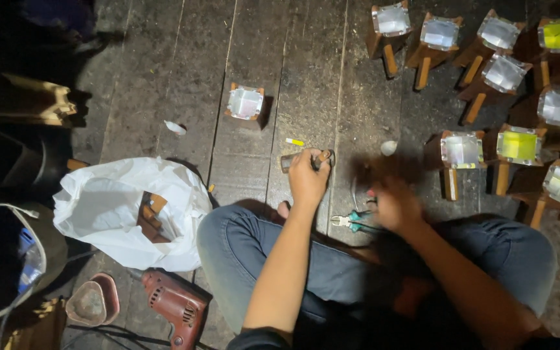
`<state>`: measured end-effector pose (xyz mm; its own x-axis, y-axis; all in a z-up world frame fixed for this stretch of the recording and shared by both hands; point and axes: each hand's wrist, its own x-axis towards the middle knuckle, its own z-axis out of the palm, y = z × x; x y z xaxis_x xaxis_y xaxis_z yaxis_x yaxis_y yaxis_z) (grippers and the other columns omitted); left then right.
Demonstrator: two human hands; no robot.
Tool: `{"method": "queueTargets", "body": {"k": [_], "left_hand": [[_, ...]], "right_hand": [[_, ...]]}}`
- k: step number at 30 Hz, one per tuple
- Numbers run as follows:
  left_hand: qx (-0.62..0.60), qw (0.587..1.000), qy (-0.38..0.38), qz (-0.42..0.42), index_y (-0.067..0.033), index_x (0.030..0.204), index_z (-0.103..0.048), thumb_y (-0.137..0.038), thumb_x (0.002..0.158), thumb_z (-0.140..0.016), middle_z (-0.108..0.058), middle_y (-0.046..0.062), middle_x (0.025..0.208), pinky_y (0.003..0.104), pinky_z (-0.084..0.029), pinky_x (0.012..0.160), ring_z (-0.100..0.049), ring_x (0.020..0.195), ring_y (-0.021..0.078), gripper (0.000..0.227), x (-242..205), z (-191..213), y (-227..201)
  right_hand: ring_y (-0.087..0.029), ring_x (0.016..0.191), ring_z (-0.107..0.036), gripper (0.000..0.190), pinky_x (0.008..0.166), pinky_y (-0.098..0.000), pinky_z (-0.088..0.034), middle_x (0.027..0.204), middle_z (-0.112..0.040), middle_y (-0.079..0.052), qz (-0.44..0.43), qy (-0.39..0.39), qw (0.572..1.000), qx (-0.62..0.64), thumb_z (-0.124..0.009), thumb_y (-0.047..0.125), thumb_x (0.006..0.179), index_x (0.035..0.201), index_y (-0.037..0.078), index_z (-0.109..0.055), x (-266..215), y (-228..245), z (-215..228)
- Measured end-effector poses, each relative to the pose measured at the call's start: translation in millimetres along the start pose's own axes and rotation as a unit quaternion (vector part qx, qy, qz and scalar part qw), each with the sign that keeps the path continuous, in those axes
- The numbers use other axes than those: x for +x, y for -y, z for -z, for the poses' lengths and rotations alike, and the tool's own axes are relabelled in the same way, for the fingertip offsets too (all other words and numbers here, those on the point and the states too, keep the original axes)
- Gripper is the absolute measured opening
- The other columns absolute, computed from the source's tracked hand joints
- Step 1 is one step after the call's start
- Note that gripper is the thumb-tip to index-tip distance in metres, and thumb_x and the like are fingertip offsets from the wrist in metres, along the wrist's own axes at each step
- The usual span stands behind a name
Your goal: The person assembles wooden lanterns by applying adhesive and using pliers and a hammer to secure wooden components and panels together.
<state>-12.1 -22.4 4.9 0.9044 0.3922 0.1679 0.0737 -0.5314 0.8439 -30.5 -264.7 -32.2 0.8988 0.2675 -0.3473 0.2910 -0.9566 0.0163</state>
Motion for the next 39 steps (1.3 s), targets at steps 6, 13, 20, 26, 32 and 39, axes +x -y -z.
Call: {"method": "queueTargets", "body": {"k": [6,13,20,26,32,39], "left_hand": [[-0.004,1.000,0.005,-0.006,-0.0096,0.099,-0.073,-0.013,0.079,-0.086,-0.072,0.013,0.084,0.045,-0.058,0.082,-0.072,0.089,0.0367,0.025,-1,-1,4],[-0.007,1.000,0.020,0.009,-0.0103,0.101,-0.074,-0.015,0.080,-0.085,-0.072,0.011,0.086,0.044,-0.058,0.084,-0.072,0.091,0.0351,0.024,-2,5,-6],[-0.002,0.999,0.032,0.020,-0.0092,0.102,-0.074,-0.015,0.081,-0.085,-0.073,0.011,0.087,0.045,-0.059,0.084,-0.073,0.092,0.0347,0.024,1,6,-5],[-0.002,0.999,0.038,0.023,-0.0077,0.103,-0.074,-0.014,0.083,-0.083,-0.073,0.014,0.088,0.046,-0.059,0.084,-0.072,0.094,0.0365,0.022,0,13,-13],[0.003,0.998,0.045,0.034,-0.0070,0.103,-0.074,-0.013,0.084,-0.084,-0.072,0.012,0.088,0.045,-0.059,0.084,-0.073,0.094,0.0342,0.023,2,13,-12],[0.012,0.999,0.041,0.026,-0.0068,0.105,-0.073,-0.014,0.082,-0.084,-0.073,0.014,0.089,0.048,-0.059,0.086,-0.072,0.095,0.0371,0.026,-1,12,-11]], "right_hand": [[-0.033,0.108,-0.076,0.047,0.093,-0.0518,-0.062,0.125,-0.068,-0.009,-0.042,0.034,0.997,0.064,-0.072,0.039,0.087,0.129,0.021,-0.064,-11,-15,14],[-0.042,0.119,-0.072,0.043,0.102,-0.0525,-0.058,0.127,-0.073,-0.019,-0.022,0.063,0.984,0.165,-0.050,0.039,0.100,0.129,0.015,-0.072,-22,4,69],[-0.044,0.091,-0.072,0.043,0.085,-0.0572,-0.057,0.093,-0.073,-0.027,-0.036,-0.080,0.877,0.473,-0.053,0.033,0.107,0.132,0.002,-0.070,-58,34,129],[-0.039,0.102,-0.073,0.037,0.093,-0.0525,-0.056,0.104,-0.076,-0.025,0.075,-0.214,0.868,0.442,-0.063,0.033,0.107,0.129,0.006,-0.074,-28,40,109],[-0.043,0.125,-0.066,0.051,0.111,-0.0526,-0.049,0.128,-0.072,-0.028,0.103,-0.176,0.894,0.399,-0.055,0.040,0.109,0.136,-0.001,-0.071,-21,62,139],[-0.041,0.122,-0.068,0.051,0.109,-0.0508,-0.050,0.125,-0.073,-0.028,0.109,-0.178,0.901,0.380,-0.053,0.037,0.110,0.138,-0.004,-0.069,-19,58,135]]}}
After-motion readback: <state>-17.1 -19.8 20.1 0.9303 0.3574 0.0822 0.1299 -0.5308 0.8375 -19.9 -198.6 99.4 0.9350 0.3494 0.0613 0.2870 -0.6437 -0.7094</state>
